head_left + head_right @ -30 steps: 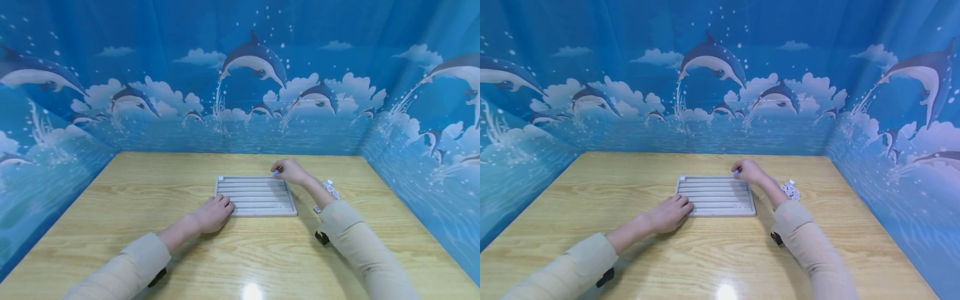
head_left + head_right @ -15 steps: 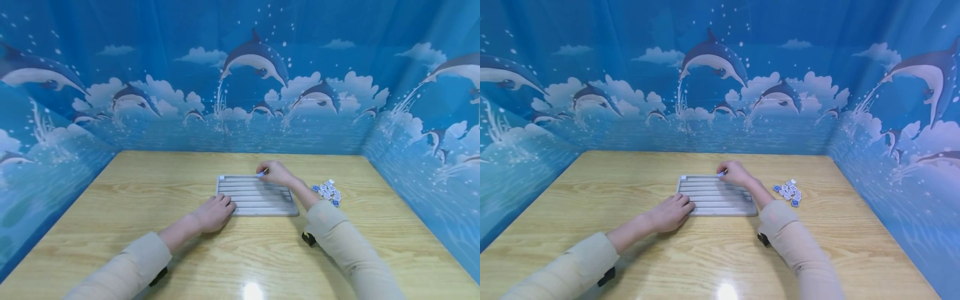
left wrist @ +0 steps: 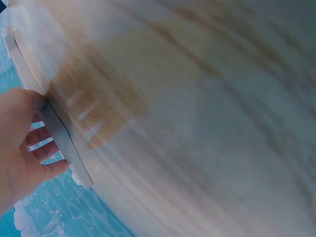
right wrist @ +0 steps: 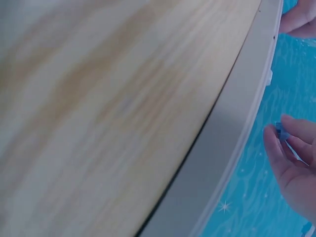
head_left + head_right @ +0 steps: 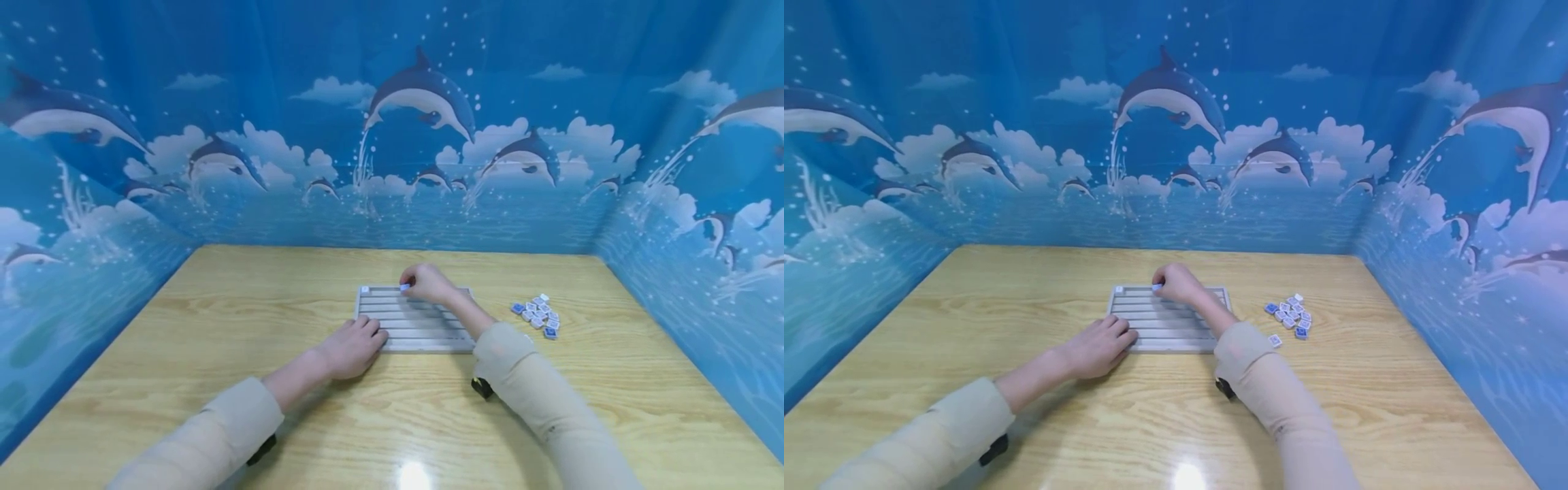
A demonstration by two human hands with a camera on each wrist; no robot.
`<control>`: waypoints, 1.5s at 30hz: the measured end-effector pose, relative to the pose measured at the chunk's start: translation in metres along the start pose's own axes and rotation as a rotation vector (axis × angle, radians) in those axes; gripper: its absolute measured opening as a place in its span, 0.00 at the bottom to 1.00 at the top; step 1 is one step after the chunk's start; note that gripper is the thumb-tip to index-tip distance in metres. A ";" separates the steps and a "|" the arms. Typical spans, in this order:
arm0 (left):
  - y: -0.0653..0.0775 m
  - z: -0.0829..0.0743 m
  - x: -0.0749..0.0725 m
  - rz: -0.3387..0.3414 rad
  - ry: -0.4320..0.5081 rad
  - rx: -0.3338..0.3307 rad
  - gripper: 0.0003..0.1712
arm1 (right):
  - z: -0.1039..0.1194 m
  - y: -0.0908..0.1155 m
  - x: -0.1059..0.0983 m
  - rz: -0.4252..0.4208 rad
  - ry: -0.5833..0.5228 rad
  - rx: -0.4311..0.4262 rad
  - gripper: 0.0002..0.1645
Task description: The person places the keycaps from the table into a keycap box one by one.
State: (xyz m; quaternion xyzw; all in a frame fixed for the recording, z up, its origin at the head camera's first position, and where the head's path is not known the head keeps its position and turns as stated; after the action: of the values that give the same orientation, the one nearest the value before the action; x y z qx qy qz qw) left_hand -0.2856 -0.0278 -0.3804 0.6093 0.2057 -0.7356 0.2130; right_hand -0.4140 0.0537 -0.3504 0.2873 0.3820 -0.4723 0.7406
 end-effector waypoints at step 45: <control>0.000 -0.001 -0.002 0.021 -0.040 0.011 0.13 | 0.022 -0.032 0.031 0.056 0.382 0.019 0.06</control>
State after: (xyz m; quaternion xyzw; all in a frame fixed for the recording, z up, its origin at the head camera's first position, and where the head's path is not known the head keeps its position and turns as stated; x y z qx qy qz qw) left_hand -0.2844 -0.0275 -0.3787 0.5975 0.1911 -0.7466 0.2215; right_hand -0.4289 0.0089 -0.3666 0.3893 0.5028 -0.3921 0.6647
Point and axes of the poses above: each hand's wrist, its own y-axis away from the middle knuckle, its own x-axis out of the palm, z = x × y, the point moved 9 cm from there along -y, towards the middle knuckle, and after that the axes turned 9 degrees about x, right-handed, at the moved point
